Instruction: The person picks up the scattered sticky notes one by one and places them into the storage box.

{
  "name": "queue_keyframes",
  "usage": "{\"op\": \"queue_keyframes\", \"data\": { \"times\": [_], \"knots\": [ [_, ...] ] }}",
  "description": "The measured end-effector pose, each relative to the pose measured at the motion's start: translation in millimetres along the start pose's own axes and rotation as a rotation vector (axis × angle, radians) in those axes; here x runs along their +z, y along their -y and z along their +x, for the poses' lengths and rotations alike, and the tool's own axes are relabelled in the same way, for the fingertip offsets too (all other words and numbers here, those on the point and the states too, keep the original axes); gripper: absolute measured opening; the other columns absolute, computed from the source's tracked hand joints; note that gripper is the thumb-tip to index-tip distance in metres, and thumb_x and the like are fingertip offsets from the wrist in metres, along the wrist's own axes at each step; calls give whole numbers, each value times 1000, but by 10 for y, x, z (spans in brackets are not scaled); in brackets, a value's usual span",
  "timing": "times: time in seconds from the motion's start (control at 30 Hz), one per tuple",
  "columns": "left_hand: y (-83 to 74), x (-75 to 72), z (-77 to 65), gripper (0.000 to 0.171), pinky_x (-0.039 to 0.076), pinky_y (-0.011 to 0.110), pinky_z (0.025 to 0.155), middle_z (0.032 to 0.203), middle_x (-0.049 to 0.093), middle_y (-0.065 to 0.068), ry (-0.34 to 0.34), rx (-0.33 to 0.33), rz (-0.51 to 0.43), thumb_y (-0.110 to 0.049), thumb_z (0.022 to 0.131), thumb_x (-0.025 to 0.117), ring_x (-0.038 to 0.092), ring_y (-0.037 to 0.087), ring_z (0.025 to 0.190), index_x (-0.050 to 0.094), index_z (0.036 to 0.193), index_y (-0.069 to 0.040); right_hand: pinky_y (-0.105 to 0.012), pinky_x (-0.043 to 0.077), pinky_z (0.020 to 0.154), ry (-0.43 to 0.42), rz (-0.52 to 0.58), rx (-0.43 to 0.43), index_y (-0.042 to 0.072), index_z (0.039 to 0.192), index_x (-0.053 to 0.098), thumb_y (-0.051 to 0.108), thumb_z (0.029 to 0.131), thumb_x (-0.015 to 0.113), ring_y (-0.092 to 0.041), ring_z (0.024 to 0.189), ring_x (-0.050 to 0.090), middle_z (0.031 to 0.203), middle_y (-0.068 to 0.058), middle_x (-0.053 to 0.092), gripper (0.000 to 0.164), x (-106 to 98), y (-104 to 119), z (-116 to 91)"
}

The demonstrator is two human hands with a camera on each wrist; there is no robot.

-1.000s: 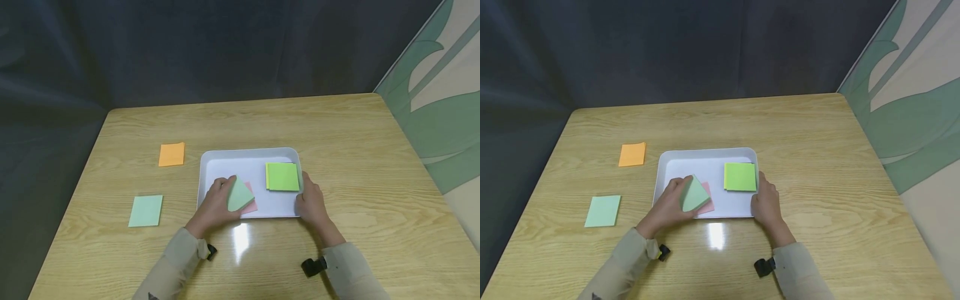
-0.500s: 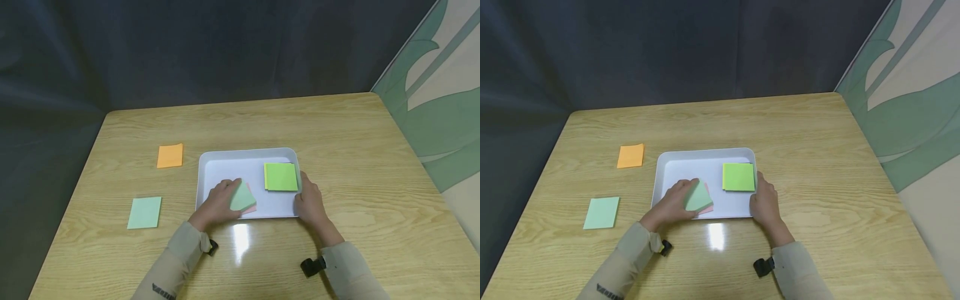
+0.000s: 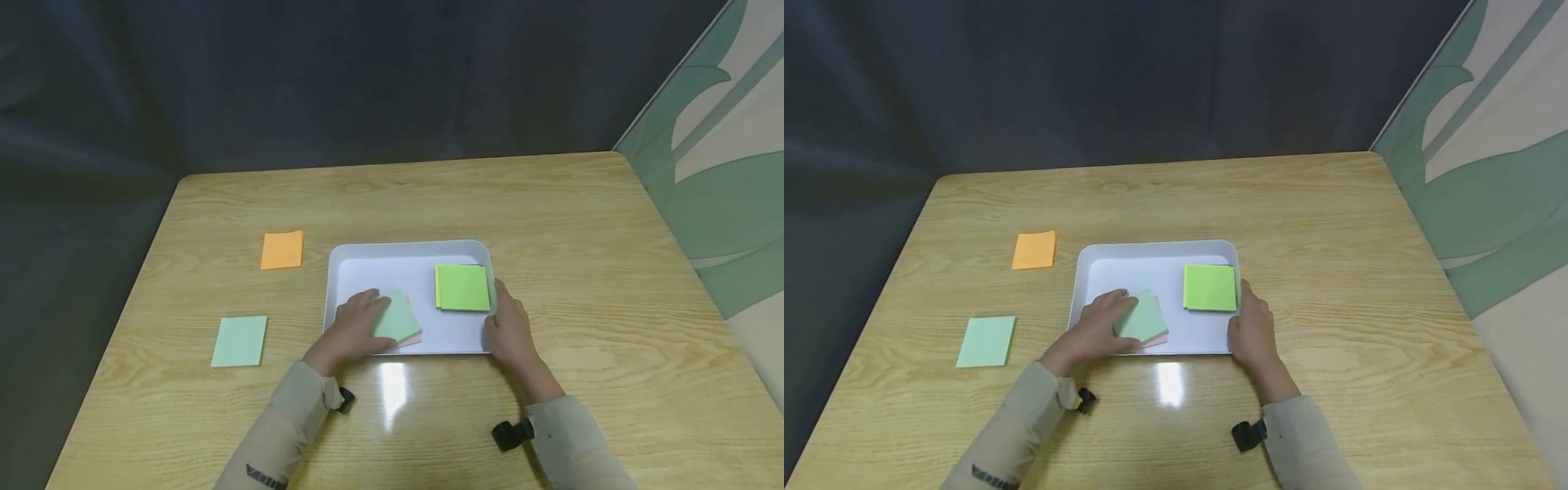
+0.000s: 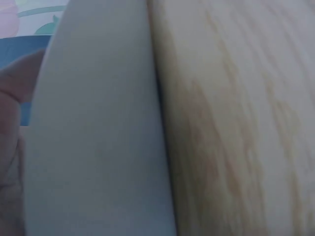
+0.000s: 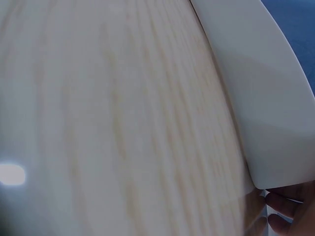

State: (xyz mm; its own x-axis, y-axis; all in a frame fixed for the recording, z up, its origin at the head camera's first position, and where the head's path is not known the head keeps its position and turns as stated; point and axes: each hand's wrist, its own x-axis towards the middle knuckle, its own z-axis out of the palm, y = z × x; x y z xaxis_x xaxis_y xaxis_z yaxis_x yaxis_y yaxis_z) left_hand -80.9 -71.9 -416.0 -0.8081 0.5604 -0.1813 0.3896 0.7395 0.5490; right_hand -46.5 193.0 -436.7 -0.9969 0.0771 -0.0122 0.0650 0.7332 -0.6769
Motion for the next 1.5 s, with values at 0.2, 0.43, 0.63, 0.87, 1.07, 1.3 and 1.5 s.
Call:
{"op": "queue_keyframes", "data": {
  "times": [0.2,0.43,0.63,0.87,1.07,1.3,1.5],
  "knots": [
    [3,-81,-79,57,24,59,95,136,34,19,-122,-26,-20,-32,76,64,25,35,123,44,124,-7,-63,29,92,1,16,9,-1,135,18,-8,77,31,-45,109,36,125,-32,40,60,-13,-8,5],
    [54,-212,-196,48,22,62,94,134,35,21,-302,-37,-84,-24,80,61,26,36,121,45,121,-6,-62,30,93,-16,25,-6,-1,135,19,-8,77,30,-44,111,37,124,-33,41,59,-23,-21,22],
    [196,-303,-351,49,17,62,95,134,32,24,-424,-123,-144,-21,82,58,22,38,122,41,124,-2,-60,33,91,-43,31,-38,-1,133,23,-9,76,29,-42,110,40,121,-32,45,58,-25,-31,37],
    [398,-315,-560,50,15,61,94,134,29,26,-483,-243,-150,-19,83,56,22,41,121,38,126,0,-63,30,91,-28,27,-16,0,135,20,-8,77,29,-44,110,37,124,-31,42,59,-39,-18,33],
    [522,-289,-740,49,14,62,92,134,27,28,-489,-346,-172,-17,85,52,22,43,120,36,127,1,-63,29,92,-16,23,-7,-1,135,18,-7,78,29,-46,109,36,125,-33,40,58,-41,-6,31],
    [661,-308,-953,56,11,68,90,138,15,32,-377,-514,-141,-16,83,45,8,49,123,24,132,3,-63,31,90,-7,12,-3,-4,134,17,-6,77,29,-46,106,38,123,-35,40,58,-18,-3,18],
    [776,-295,-1080,70,5,77,86,136,-3,41,-255,-594,-100,-25,85,50,-4,56,121,12,135,5,-63,30,91,0,13,1,-1,135,18,-7,77,29,-46,107,37,126,-33,39,59,14,-10,-16]
  ]
}}
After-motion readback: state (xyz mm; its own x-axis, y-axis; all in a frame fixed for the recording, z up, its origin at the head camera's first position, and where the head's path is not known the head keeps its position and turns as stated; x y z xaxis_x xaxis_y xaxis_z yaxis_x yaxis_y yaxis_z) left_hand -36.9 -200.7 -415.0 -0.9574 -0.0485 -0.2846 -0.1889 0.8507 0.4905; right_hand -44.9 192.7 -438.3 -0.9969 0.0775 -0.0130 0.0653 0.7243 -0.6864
